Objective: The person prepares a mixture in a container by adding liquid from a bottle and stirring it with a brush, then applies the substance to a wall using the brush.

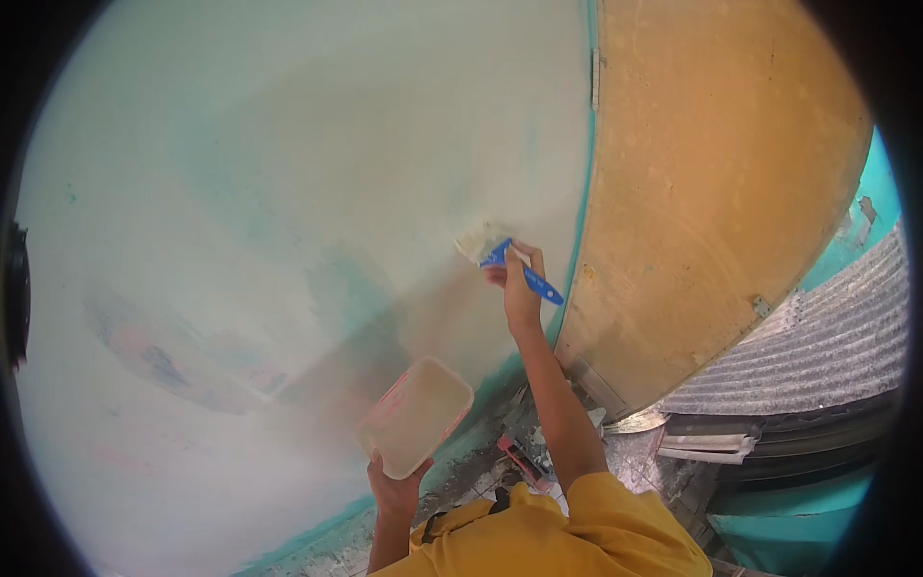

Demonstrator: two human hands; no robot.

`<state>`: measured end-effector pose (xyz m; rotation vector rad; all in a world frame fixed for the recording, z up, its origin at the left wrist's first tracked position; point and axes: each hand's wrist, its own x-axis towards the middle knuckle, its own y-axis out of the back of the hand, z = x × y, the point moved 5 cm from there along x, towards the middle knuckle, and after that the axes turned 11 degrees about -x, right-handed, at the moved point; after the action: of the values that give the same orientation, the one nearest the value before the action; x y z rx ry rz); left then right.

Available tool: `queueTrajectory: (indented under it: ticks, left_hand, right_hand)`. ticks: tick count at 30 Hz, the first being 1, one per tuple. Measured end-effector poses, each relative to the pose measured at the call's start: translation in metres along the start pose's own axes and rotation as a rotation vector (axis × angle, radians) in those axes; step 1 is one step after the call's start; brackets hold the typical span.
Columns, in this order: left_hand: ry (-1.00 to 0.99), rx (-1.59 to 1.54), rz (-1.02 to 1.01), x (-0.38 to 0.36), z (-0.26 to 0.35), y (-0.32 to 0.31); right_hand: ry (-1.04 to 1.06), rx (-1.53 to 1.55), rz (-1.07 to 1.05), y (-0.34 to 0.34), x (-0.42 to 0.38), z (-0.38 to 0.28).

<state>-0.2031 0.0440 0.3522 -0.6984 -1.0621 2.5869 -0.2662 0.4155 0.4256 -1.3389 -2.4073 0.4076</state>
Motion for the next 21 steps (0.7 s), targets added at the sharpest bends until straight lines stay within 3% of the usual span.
queueTrajectory:
  ticks: [5,9,14,17,21]
  left_hand:
    - [-0.016,-0.021,0.009,0.005,-0.007,0.002]
    - [-0.016,-0.016,0.014,0.008,-0.013,0.008]
    - [0.018,-0.029,-0.019,0.008,-0.014,0.005]
    - [0.01,-0.03,-0.042,0.003,-0.007,0.005]
    - [0.015,-0.043,-0.056,-0.003,0.003,0.019]
  right_hand:
    - [0.001,-0.142,0.019,0.015,0.0,-0.003]
    - [0.222,-0.233,-0.046,-0.036,0.037,-0.104]
    - [0.369,-0.045,-0.126,-0.101,0.05,-0.225]
    - [0.418,0.069,-0.082,-0.086,0.045,-0.194]
    - [0.121,0.059,0.041,-0.031,0.016,-0.039]
